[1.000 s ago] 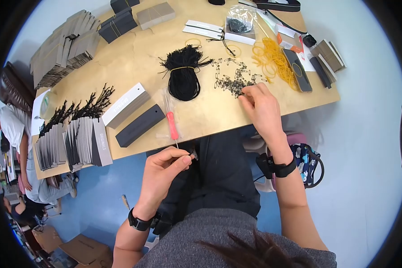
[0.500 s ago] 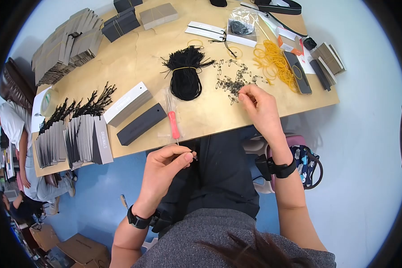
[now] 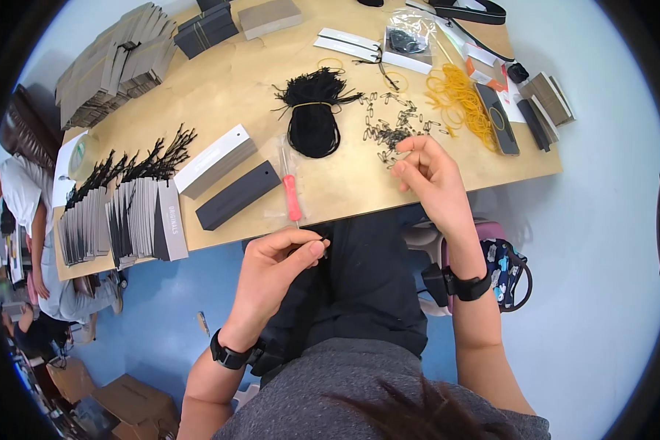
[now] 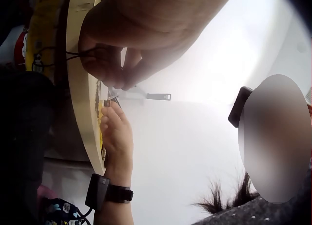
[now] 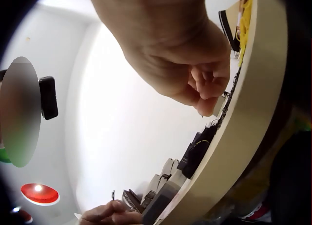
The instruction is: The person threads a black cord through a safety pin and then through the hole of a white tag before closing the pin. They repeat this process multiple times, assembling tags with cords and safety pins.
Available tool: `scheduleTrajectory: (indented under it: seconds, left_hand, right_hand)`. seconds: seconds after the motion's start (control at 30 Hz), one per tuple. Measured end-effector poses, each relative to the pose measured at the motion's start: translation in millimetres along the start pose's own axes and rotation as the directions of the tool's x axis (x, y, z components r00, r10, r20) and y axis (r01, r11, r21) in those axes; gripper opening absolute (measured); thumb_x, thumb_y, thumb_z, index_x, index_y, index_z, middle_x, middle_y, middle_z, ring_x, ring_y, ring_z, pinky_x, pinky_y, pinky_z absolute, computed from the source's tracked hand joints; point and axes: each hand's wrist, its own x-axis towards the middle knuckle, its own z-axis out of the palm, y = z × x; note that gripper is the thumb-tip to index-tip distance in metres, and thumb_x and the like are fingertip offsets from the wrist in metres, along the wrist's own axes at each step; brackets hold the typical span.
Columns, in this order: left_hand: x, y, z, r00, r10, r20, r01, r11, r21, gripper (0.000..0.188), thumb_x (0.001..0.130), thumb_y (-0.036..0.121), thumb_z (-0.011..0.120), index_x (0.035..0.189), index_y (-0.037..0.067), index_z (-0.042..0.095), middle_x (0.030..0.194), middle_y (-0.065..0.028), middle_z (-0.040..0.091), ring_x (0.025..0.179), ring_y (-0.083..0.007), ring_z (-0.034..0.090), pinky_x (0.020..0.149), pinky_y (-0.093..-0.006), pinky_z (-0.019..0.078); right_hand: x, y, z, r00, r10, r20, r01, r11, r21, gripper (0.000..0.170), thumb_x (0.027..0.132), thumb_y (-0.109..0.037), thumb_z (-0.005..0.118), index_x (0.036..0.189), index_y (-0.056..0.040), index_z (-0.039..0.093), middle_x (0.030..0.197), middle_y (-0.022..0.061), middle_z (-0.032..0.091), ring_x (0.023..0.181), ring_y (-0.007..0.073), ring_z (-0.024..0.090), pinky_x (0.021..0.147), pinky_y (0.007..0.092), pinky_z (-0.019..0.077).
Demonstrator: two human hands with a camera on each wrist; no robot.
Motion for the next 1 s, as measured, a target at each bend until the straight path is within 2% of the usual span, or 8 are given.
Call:
scheduleTrajectory:
  seconds: [0.03,0.1,0.2,0.3,0.57,0.73,0.93,1.0]
  left_hand:
    - [0.8,0.1,0.5,1.0,0.008,0.001,-0.008,1.0,-0.014,0.013,0.092,0.006,0.071,0.102,-0.002,0.073,0.093,-0.0086,0.073,0.079,-0.0115,0.064,0.075,-0.0256,0.051]
    - [2.1,0.2,1.4,1.0,0.015,-0.006,-0.016,1.0,-0.026,0.013,0.092,0.005,0.071,0.102,-0.002,0.073,0.093,-0.0087,0.073,0.079,-0.0115,0.064,0.075,-0.0256,0.051]
    - [3.7,-0.7,1.5,1.0,0.016,-0.027,-0.017,0.999,-0.035,0.013,0.092,0.005,0.071,0.102,-0.002,0.073,0.092,-0.0085,0.072,0.08,-0.0114,0.064,0.075,-0.0252,0.0509]
    - [3.3,-2.2,0.8,0.999,0.033,-0.005,-0.033,0.999,-0.043,0.014,0.093,0.007,0.071,0.104,-0.002,0.074,0.091,-0.0039,0.071,0.081,-0.0076,0.061,0.074,-0.023,0.049]
    - [1.7,-2.6,1.0,0.98,0.189,-0.056,-0.177,0.97,0.166,0.011,0.091,0.001,0.071,0.101,-0.002,0.074,0.092,-0.0034,0.066,0.084,-0.0091,0.06,0.074,-0.0223,0.0464]
    - [1.7,-4.2,2.2,0.97,0.234,-0.069,-0.215,0.954,0.209,0.011,0.09,0.0,0.072,0.1,-0.001,0.075,0.089,-0.0024,0.066,0.081,-0.0076,0.059,0.071,-0.0216,0.0448]
    - [1.5,-5.7,0.8,0.978,0.196,-0.075,-0.179,0.965,0.195,0.011,0.09,0.001,0.072,0.1,-0.002,0.075,0.091,-0.0038,0.067,0.082,-0.0094,0.06,0.074,-0.0224,0.0475]
    - [1.5,-5.7,0.5,0.982,0.167,-0.083,-0.15,0.973,0.176,0.011,0.09,0.001,0.073,0.1,-0.002,0.075,0.09,-0.0043,0.067,0.081,-0.01,0.061,0.075,-0.0228,0.0487]
  right_hand:
    - [-5.6,-7.0,5.2,1.0,0.002,0.007,-0.002,1.0,0.005,0.022,0.094,-0.003,0.061,0.116,-0.0022,0.056,0.083,0.0024,0.067,0.067,0.0081,0.058,0.062,0.0223,0.0461]
    - [-20.4,-25.2,19.3,0.976,0.16,0.148,-0.187,0.964,0.192,0.021,0.096,-0.006,0.059,0.116,-0.0042,0.053,0.089,0.0025,0.068,0.068,0.0075,0.059,0.063,0.0211,0.0456]
    - [-42.7,-34.2,44.5,0.947,0.156,0.282,-0.249,0.91,0.331,0.019,0.098,-0.013,0.063,0.112,-0.0065,0.052,0.088,0.0048,0.069,0.068,0.0073,0.06,0.06,0.0197,0.0442]
    - [-51.9,-31.3,60.3,0.939,0.181,0.293,-0.305,0.83,0.466,0.019,0.098,-0.016,0.065,0.109,-0.0075,0.052,0.088,0.0066,0.069,0.068,0.0078,0.061,0.058,0.0192,0.0435]
    - [-52.4,-26.8,67.2,0.898,0.247,0.364,-0.417,0.74,0.528,0.016,0.098,-0.015,0.065,0.105,-0.0077,0.053,0.087,0.0086,0.07,0.066,0.0091,0.061,0.057,0.02,0.0443]
    - [-53.1,-22.4,70.5,0.89,0.263,0.372,-0.441,0.702,0.559,0.015,0.098,-0.014,0.064,0.105,-0.0077,0.053,0.087,0.0087,0.07,0.065,0.0094,0.061,0.055,0.0204,0.0443]
    - [-58.9,-25.3,75.4,0.901,0.259,0.349,-0.416,0.741,0.526,0.015,0.098,-0.013,0.064,0.105,-0.0061,0.053,0.086,0.0077,0.069,0.065,0.0093,0.061,0.055,0.0199,0.0443]
    - [-61.5,-30.5,76.6,0.916,0.251,0.313,-0.365,0.845,0.391,0.017,0.097,-0.013,0.066,0.106,-0.004,0.055,0.084,0.0063,0.068,0.064,0.0089,0.061,0.056,0.0215,0.0448]
